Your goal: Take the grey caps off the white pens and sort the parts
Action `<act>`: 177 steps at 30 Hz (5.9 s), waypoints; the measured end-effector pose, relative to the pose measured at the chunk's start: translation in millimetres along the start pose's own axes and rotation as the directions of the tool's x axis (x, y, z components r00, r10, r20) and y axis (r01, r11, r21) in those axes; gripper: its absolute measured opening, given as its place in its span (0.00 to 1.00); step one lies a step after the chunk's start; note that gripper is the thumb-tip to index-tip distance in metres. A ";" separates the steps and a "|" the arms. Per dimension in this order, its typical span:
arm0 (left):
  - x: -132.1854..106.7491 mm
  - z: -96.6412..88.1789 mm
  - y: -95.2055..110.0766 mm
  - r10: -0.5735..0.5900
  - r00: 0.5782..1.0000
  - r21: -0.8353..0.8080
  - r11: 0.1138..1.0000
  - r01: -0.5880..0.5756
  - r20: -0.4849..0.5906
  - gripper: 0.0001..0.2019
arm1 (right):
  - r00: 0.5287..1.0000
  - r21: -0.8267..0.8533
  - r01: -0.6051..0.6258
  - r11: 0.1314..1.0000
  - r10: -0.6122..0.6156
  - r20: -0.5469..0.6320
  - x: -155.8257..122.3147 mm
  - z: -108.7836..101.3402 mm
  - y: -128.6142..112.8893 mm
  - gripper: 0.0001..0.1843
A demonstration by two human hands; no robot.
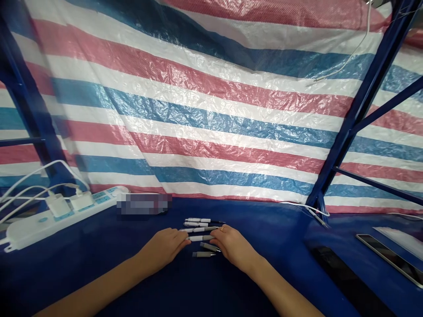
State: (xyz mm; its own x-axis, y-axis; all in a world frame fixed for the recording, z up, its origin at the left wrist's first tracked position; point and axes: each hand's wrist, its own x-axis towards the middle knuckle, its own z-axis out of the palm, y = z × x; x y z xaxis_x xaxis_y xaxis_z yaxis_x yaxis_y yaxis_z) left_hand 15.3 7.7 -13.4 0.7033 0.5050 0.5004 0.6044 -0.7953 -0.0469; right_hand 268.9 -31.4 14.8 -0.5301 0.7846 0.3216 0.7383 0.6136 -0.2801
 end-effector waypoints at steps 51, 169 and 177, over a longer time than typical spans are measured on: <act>3.6 -1.4 -1.4 -0.130 0.985 -0.066 0.988 0.137 0.111 0.16 | 0.973 0.163 -0.004 0.987 0.041 -0.228 1.7 -2.8 8.1 0.03; 6.6 -4.1 -26.9 -0.383 0.923 -0.221 0.903 0.368 -0.026 0.16 | 0.931 0.115 -0.229 0.967 0.252 -0.265 6.6 6.7 62.9 0.09; 12.1 -13.7 -36.3 -0.373 0.926 -0.248 0.893 0.376 0.062 0.17 | 0.927 0.069 -0.258 0.964 0.267 -0.264 6.2 3.5 70.0 0.10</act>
State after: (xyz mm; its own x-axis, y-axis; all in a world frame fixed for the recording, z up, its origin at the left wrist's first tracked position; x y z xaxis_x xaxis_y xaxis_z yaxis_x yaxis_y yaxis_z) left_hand -3.3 38.0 6.2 0.4491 0.7847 0.4272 0.7112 -0.6034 0.3607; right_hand 315.8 16.7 -5.9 -0.1834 0.8676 0.4622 0.8195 0.3947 -0.4155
